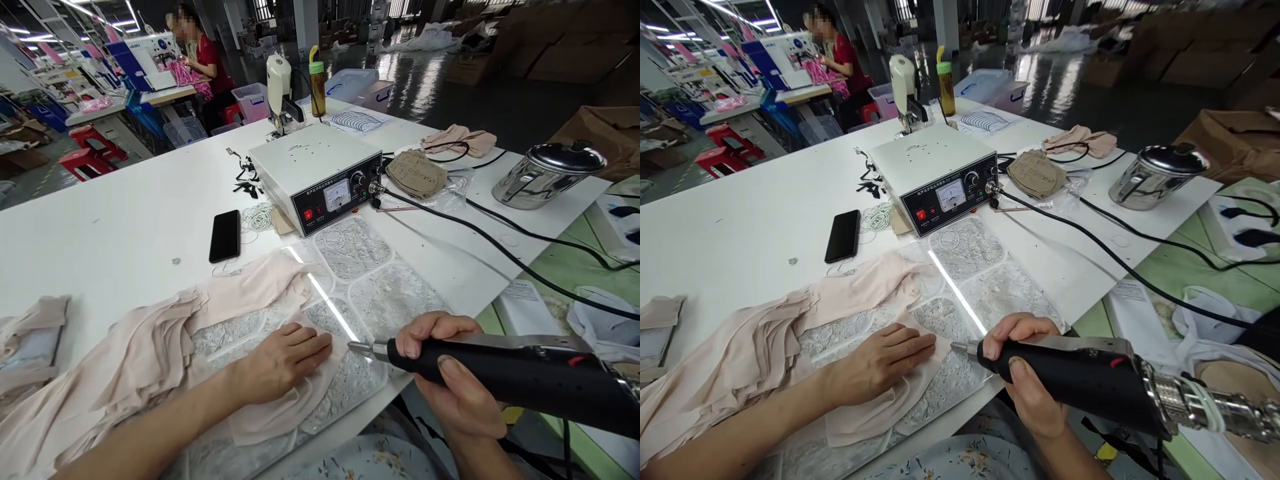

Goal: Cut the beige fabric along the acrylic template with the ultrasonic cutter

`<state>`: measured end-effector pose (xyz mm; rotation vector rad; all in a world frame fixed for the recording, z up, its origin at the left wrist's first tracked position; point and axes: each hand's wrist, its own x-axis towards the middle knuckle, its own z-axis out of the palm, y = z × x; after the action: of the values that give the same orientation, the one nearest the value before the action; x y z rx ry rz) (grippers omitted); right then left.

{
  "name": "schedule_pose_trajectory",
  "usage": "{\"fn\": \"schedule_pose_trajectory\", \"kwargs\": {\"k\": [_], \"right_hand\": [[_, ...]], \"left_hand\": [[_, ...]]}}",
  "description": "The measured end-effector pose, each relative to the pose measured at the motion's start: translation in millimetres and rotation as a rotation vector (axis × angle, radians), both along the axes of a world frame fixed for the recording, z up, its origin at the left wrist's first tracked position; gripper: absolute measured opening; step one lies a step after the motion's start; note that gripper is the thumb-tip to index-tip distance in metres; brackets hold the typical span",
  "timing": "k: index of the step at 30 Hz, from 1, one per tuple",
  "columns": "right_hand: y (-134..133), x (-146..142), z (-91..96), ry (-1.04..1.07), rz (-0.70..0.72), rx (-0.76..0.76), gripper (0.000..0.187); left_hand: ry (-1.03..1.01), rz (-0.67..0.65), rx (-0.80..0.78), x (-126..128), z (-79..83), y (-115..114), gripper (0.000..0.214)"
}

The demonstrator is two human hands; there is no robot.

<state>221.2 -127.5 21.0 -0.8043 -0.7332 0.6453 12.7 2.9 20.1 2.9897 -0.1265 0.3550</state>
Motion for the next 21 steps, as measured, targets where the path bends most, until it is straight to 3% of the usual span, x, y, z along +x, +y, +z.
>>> {"fn": "schedule_pose_trajectory", "kwargs": {"k": [21], "right_hand": [[1.7, -1.6, 8.7, 0.015, 0.01, -0.039, 0.011]], "left_hand": [[0.024, 0.031, 0.061, -2.6, -1.3, -4.8, 0.032]]}}
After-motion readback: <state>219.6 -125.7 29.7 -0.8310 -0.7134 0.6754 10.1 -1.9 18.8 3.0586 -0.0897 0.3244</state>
